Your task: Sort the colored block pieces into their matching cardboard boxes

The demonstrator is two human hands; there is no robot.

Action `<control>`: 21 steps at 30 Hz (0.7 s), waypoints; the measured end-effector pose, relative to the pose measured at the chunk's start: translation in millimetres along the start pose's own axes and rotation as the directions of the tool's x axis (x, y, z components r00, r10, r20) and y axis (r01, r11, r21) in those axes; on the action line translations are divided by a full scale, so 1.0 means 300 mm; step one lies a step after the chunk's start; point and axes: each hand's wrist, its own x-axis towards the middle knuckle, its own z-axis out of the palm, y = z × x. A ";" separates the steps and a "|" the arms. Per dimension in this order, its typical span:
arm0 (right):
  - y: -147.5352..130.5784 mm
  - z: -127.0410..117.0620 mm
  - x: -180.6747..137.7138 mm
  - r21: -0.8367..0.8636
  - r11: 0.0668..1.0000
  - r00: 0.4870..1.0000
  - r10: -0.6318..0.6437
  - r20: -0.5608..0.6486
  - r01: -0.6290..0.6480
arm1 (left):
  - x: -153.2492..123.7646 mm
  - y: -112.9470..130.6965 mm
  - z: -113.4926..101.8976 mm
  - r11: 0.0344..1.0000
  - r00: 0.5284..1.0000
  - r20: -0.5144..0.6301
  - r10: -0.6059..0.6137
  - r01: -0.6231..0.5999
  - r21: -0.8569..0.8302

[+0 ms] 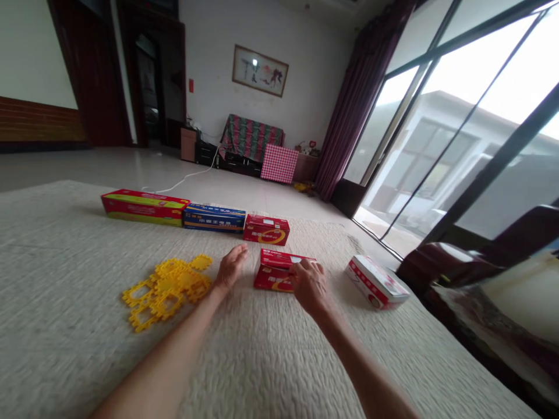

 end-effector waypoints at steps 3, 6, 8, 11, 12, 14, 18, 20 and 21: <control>-0.107 -0.009 -0.057 0.046 0.999 1.000 -0.024 -0.016 0.025 | -0.055 0.063 -0.051 0.974 0.978 0.204 -0.041 0.084 -0.210; -0.171 -0.017 -0.088 0.096 0.995 0.999 -0.031 -0.037 0.035 | -0.122 0.111 -0.109 0.955 0.923 0.385 -0.027 0.138 -0.264; -0.197 -0.019 -0.103 0.139 0.989 0.999 -0.038 -0.036 0.043 | -0.159 0.128 -0.144 0.957 0.908 0.418 -0.028 0.145 -0.252; -0.218 -0.021 -0.121 0.200 0.978 0.998 -0.045 -0.043 0.053 | -0.193 0.135 -0.169 0.938 0.889 0.456 -0.043 0.192 -0.287; -0.219 -0.023 -0.125 0.223 0.973 0.998 -0.048 -0.049 0.058 | -0.199 0.134 -0.167 0.931 0.890 0.454 -0.053 0.208 -0.300; -0.212 -0.031 -0.129 0.288 0.954 0.996 -0.068 -0.051 0.080 | -0.207 0.128 -0.149 0.921 0.913 0.401 -0.075 0.218 -0.323; -0.150 -0.057 -0.111 0.402 0.914 0.997 -0.019 -0.072 0.046 | -0.214 0.111 -0.101 0.913 0.960 0.272 -0.069 0.171 -0.370; -0.098 -0.068 -0.092 0.396 0.918 0.997 0.036 -0.068 -0.007 | -0.214 0.105 -0.088 0.906 0.962 0.268 -0.057 0.162 -0.390; -0.071 -0.073 -0.081 0.391 0.920 0.998 0.041 -0.041 -0.021 | -0.214 0.103 -0.086 0.904 0.962 0.270 -0.053 0.161 -0.396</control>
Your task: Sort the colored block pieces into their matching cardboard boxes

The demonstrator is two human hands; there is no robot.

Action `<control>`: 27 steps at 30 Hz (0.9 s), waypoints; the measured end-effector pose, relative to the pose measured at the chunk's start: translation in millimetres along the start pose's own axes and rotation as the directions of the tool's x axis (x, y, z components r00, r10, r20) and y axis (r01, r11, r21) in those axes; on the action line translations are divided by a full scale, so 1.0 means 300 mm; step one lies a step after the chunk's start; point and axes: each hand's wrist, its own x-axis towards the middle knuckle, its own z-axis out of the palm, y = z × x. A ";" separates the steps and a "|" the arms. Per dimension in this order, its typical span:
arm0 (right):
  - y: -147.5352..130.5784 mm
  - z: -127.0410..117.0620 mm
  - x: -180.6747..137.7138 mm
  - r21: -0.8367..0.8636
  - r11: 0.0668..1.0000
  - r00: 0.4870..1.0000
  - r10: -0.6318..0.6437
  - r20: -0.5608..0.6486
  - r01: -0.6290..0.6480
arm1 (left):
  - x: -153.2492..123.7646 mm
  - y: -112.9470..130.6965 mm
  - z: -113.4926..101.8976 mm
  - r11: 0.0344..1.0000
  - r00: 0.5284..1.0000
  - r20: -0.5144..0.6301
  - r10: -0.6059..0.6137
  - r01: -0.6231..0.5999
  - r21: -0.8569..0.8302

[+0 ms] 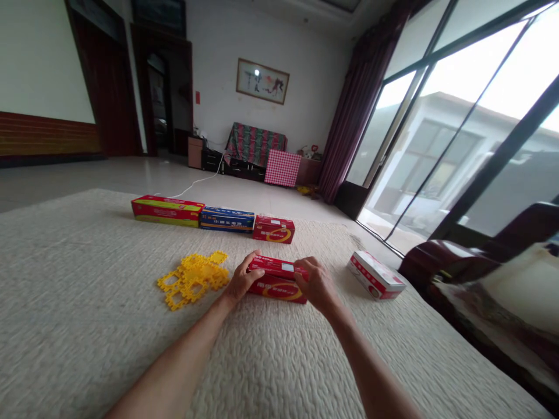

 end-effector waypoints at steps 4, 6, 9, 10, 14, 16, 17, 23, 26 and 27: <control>0.070 -0.044 0.055 0.067 0.998 0.965 -0.031 0.261 0.014 | 0.001 -0.002 -0.004 1.000 1.000 0.009 0.011 -0.011 -0.021; 0.082 -0.057 0.083 0.082 0.997 0.919 -0.040 0.393 0.008 | 0.001 -0.001 -0.006 1.000 1.000 0.019 0.013 -0.013 -0.021; 0.083 -0.067 0.120 0.044 0.999 0.854 0.000 0.520 -0.027 | 0.001 0.005 -0.010 1.000 0.999 0.041 0.008 -0.008 -0.007; 0.081 -0.068 0.129 0.031 0.999 0.840 0.007 0.542 -0.029 | 0.001 0.007 -0.012 1.000 0.999 0.048 0.007 -0.008 0.002; 0.071 -0.068 0.130 0.040 0.999 0.835 -0.049 0.548 0.033 | 0.001 0.012 -0.019 0.998 0.999 0.042 0.014 -0.016 0.056; 0.067 -0.064 0.113 0.083 0.992 0.858 -0.128 0.497 0.099 | 0.001 0.013 -0.020 0.998 0.999 0.035 0.018 -0.021 0.063; 0.067 -0.060 0.101 0.101 0.986 0.873 -0.166 0.459 0.135 | 0.002 0.013 -0.020 0.998 0.999 0.034 0.017 -0.019 0.063; 0.105 -0.009 0.044 0.125 0.973 0.951 -0.217 0.223 0.193 | 0.014 0.002 -0.023 0.998 0.999 0.017 0.028 -0.029 0.063; 0.121 0.008 0.031 0.134 0.972 0.969 -0.211 0.131 0.193 | 0.022 -0.010 -0.026 0.999 0.999 0.040 0.016 -0.018 0.049; 0.122 0.009 0.029 0.136 0.974 0.973 -0.199 0.114 0.183 | 0.023 -0.013 -0.026 0.998 0.999 0.046 0.019 -0.022 0.053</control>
